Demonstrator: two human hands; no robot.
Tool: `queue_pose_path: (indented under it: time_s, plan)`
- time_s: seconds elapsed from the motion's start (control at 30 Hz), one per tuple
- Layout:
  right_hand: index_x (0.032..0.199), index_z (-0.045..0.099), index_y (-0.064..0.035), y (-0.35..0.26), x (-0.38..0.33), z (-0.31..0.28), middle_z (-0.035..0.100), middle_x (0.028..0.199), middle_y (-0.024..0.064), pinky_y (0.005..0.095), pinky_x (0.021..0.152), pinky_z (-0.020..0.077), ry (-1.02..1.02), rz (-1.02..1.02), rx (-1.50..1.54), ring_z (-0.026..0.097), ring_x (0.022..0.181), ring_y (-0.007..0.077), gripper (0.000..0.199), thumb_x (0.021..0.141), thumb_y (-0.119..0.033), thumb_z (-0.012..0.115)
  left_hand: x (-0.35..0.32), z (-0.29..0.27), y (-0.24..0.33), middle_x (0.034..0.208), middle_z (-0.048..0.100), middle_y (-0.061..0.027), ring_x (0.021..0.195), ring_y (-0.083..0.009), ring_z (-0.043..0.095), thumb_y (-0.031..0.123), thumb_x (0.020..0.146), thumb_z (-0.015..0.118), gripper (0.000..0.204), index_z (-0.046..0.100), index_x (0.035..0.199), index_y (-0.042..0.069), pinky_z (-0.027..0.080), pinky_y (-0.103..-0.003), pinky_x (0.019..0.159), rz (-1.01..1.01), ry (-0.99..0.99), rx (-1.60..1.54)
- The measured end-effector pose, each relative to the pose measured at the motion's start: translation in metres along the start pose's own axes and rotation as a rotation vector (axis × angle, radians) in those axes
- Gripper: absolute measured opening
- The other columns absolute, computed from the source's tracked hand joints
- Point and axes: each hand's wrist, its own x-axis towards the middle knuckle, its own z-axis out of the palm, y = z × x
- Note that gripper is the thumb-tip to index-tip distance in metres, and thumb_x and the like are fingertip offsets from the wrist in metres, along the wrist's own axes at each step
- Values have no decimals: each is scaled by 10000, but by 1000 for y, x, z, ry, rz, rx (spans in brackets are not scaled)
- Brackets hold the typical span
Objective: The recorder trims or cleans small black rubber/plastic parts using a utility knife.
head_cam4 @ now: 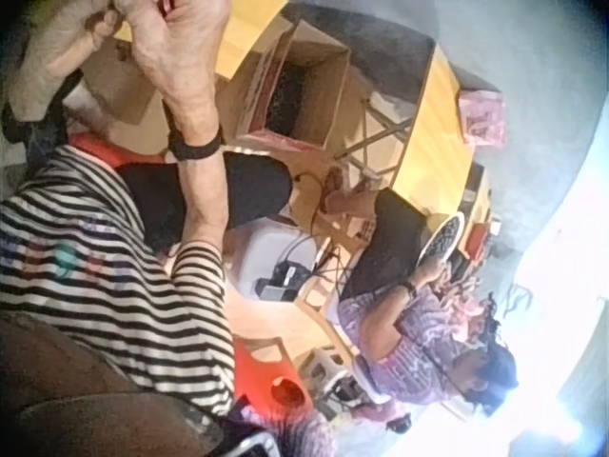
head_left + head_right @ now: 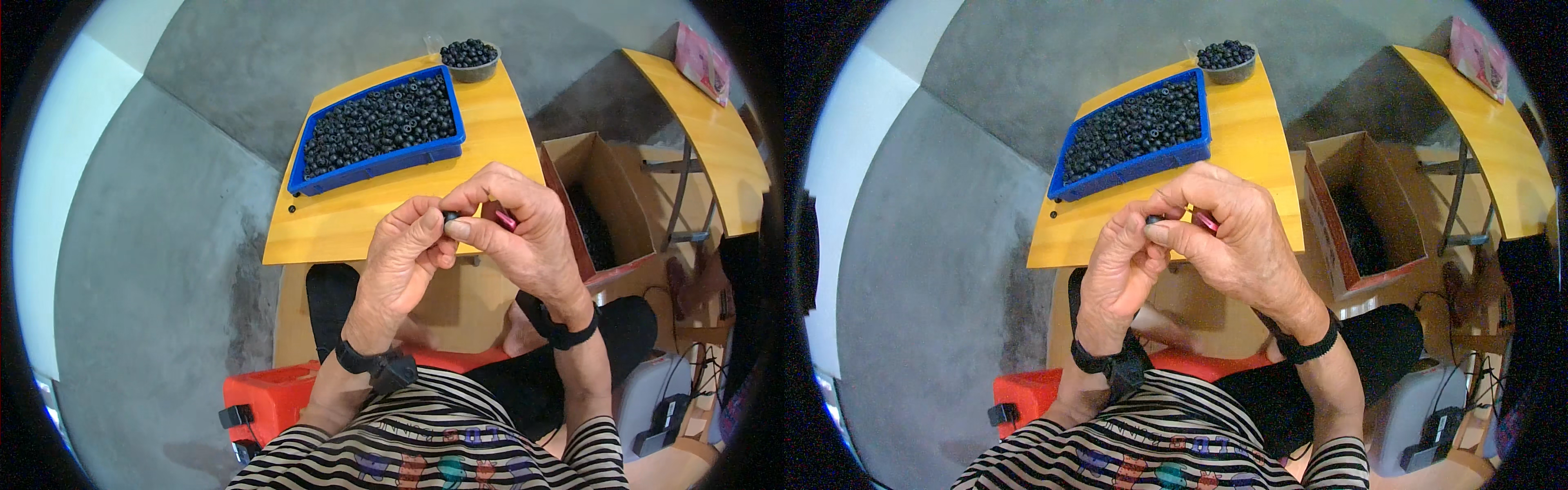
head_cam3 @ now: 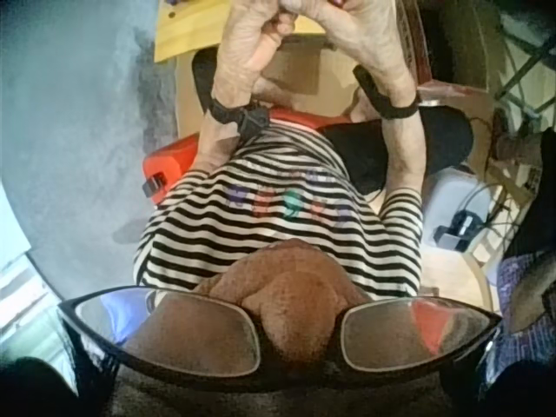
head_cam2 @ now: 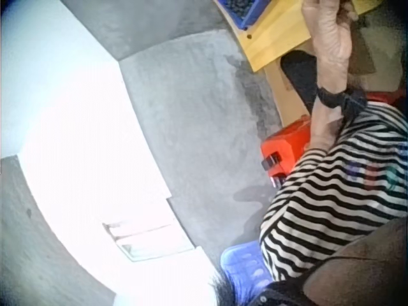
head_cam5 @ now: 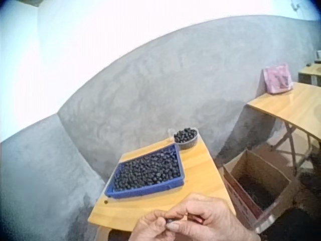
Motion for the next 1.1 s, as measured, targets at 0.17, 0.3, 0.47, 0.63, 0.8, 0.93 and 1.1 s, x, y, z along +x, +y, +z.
queue_pose_path:
  time_s: [0.17, 0.3, 0.47, 0.63, 0.8, 0.93, 1.1]
  plan:
    - [832, 656, 3, 8, -2, 0, 554, 697, 23, 230, 573, 369, -17, 106, 160, 474, 633, 95, 100, 735, -17, 665, 1, -4, -4, 749, 600, -49, 614, -96, 562, 184, 846, 648, 159, 588, 893, 44, 471, -205, 538, -29, -15, -74]
    - [840, 640, 18, 7, -6, -4, 570, 725, 26, 223, 596, 392, 35, 118, 165, 497, 661, 85, 58, 795, -18, 635, 7, 4, -7, 736, 598, -41, 605, -92, 560, 203, 837, 661, 175, 587, 868, 47, 469, -201, 533, -52, -33, -74]
    - [903, 622, 23, -10, -4, -22, 604, 793, 42, 203, 663, 446, 83, 170, 254, 565, 729, 79, 78, 841, -20, 602, 30, 18, -7, 742, 612, -42, 599, -90, 570, 214, 829, 670, 186, 597, 869, 47, 474, -199, 527, -110, -179, -48]
    - [939, 624, 23, -2, -3, -13, 623, 820, 33, 196, 662, 449, 110, 211, 303, 564, 733, 67, 109, 840, -22, 610, 27, 14, -8, 765, 619, -46, 615, -95, 574, 209, 841, 654, 184, 610, 896, 39, 487, -207, 543, -8, -132, -33]
    - [961, 632, -4, 11, -6, -10, 574, 795, 0, 193, 583, 398, 62, 138, 212, 502, 686, 54, 173, 791, -29, 651, 19, 11, -8, 765, 608, -34, 631, -83, 565, 235, 854, 633, 206, 601, 914, 40, 489, -195, 560, 2, -53, -67]
    - [932, 641, -4, 1, -5, -11, 555, 774, 10, 201, 545, 379, 58, 85, 52, 485, 661, 59, 170, 763, -15, 657, 18, 9, -9, 760, 603, -28, 628, -79, 563, 239, 864, 620, 207, 597, 919, 41, 491, -192, 560, 8, -73, -39]
    - [899, 645, 3, -2, -7, -8, 555, 767, 19, 201, 527, 373, 85, 79, 75, 486, 641, 59, 144, 756, -6, 660, 15, 6, -11, 774, 603, -31, 625, -91, 571, 227, 872, 609, 197, 595, 939, 42, 494, -195, 555, -10, -104, -53]
